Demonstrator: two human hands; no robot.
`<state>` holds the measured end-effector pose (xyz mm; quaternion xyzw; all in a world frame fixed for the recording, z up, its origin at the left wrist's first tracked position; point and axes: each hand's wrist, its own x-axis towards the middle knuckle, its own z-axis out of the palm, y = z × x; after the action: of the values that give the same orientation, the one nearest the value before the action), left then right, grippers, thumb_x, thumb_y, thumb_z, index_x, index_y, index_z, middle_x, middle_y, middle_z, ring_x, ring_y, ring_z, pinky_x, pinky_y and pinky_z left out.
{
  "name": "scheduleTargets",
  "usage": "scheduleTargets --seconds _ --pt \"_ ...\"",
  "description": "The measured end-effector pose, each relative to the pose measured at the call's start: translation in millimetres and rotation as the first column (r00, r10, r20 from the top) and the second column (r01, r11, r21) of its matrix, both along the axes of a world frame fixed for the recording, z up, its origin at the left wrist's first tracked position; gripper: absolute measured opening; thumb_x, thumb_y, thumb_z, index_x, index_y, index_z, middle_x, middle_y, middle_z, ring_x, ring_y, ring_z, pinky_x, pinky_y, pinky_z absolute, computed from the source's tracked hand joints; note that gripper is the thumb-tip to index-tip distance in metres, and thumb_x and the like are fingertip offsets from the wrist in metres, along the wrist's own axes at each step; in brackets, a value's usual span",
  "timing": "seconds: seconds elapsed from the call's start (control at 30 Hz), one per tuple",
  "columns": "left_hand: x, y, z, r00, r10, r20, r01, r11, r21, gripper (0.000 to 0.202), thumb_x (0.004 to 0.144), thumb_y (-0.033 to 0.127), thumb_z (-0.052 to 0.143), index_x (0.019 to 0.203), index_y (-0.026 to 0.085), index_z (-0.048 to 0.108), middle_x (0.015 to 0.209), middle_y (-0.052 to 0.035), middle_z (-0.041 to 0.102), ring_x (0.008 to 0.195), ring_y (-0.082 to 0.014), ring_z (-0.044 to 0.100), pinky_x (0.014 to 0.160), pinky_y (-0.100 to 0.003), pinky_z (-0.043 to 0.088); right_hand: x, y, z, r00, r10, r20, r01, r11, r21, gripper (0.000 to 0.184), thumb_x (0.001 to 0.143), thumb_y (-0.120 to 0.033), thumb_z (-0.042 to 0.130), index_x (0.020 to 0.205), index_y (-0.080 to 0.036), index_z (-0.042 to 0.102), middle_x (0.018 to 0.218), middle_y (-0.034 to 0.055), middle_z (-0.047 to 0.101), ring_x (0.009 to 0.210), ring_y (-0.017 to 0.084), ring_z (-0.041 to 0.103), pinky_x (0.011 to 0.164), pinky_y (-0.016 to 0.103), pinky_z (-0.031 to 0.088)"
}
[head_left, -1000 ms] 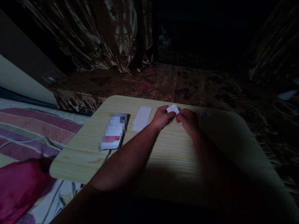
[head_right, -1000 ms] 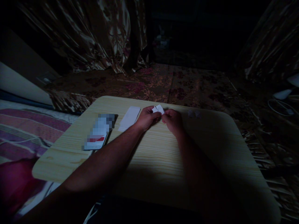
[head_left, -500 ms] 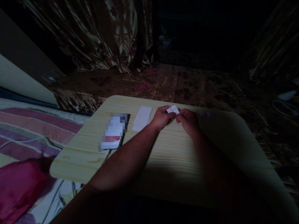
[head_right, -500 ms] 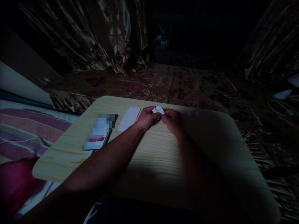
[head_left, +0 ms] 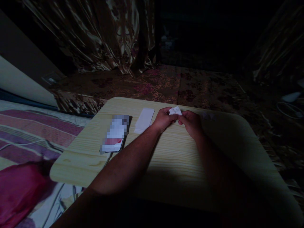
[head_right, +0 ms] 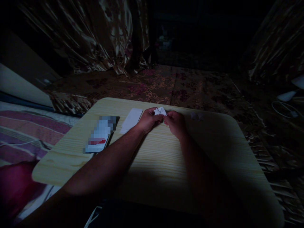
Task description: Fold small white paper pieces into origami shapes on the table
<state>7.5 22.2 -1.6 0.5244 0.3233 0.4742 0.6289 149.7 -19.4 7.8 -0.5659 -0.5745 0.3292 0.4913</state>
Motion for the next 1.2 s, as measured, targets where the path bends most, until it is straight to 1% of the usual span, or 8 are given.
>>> scheduleTargets --seconds 0.13,0.3,0.47,0.57,0.8,1.0,1.2 --pt "-0.1 0.8 -0.3 1.000 -0.004 0.020 0.004 1.000 -0.014 0.019 0.059 0.020 0.073 0.066 0.014 0.057 0.059 0.0022 0.057 0.048 -0.0065 0.047 0.048 -0.021 0.033 1.1 0.6 -1.0 1.000 0.014 0.017 -0.014 1.000 -0.006 0.017 0.075 -0.035 0.061 0.074 -0.017 0.061 0.061 0.0001 0.065 0.054 0.013 0.057 0.053 0.024 0.040" --pt "0.2 -0.6 1.6 1.000 0.002 0.026 -0.001 0.999 -0.051 0.017 0.058 0.020 0.072 0.064 0.014 0.057 0.055 0.0017 0.056 0.048 -0.0067 0.047 0.048 -0.022 0.032 1.6 1.3 -1.9 0.999 0.039 0.015 -0.039 0.999 -0.001 0.016 0.074 -0.034 0.060 0.073 -0.019 0.060 0.061 -0.0006 0.065 0.056 0.014 0.058 0.056 0.025 0.043" --pt "0.0 -0.4 1.1 0.999 -0.004 0.043 0.006 0.999 -0.046 0.016 0.060 0.020 0.072 0.064 0.013 0.058 0.058 0.0008 0.058 0.048 -0.0066 0.047 0.049 -0.022 0.033 0.9 1.5 -1.5 1.000 0.023 0.013 -0.023 1.000 -0.003 0.014 0.073 -0.032 0.061 0.073 -0.019 0.061 0.061 -0.0010 0.065 0.056 0.013 0.058 0.055 0.024 0.042" --pt "-0.1 0.3 0.1 0.998 -0.016 0.068 0.019 0.999 -0.040 0.014 0.063 0.021 0.070 0.065 0.013 0.058 0.058 0.0004 0.058 0.049 -0.0069 0.048 0.049 -0.022 0.034 0.5 1.8 -1.9 1.000 0.021 -0.024 -0.021 1.000 0.004 0.013 0.073 -0.032 0.061 0.073 -0.019 0.061 0.060 -0.0011 0.065 0.055 0.013 0.058 0.055 0.025 0.042" --pt "0.4 0.0 0.9 0.999 -0.026 0.043 0.029 0.998 -0.062 0.015 0.065 0.022 0.069 0.071 0.013 0.060 0.061 -0.0001 0.059 0.050 -0.0066 0.049 0.050 -0.021 0.036 -0.5 0.9 0.1 0.999 0.017 -0.032 -0.018 1.000 -0.011 0.013 0.073 -0.032 0.061 0.072 -0.019 0.060 0.060 -0.0012 0.064 0.056 0.013 0.058 0.056 0.025 0.042" --pt "0.7 1.6 -1.7 1.000 -0.028 0.011 0.028 1.000 -0.002 0.014 0.065 0.019 0.068 0.075 0.013 0.061 0.064 -0.0006 0.060 0.052 -0.0075 0.050 0.050 -0.021 0.035 -3.3 -0.6 4.3 1.000 0.004 -0.028 -0.005 1.000 -0.031 0.012 0.073 -0.029 0.060 0.071 -0.018 0.060 0.059 -0.0008 0.064 0.054 0.013 0.057 0.054 0.024 0.041" --pt "0.4 1.9 -1.4 0.999 -0.040 0.012 0.041 0.999 -0.014 0.011 0.064 0.019 0.066 0.071 0.013 0.061 0.060 0.0003 0.058 0.051 -0.0073 0.049 0.050 -0.021 0.035 -1.0 2.2 -3.1 0.999 0.034 -0.031 -0.033 0.999 0.022 0.009 0.073 -0.027 0.061 0.070 -0.018 0.059 0.059 -0.0018 0.064 0.054 0.012 0.057 0.052 0.024 0.040"
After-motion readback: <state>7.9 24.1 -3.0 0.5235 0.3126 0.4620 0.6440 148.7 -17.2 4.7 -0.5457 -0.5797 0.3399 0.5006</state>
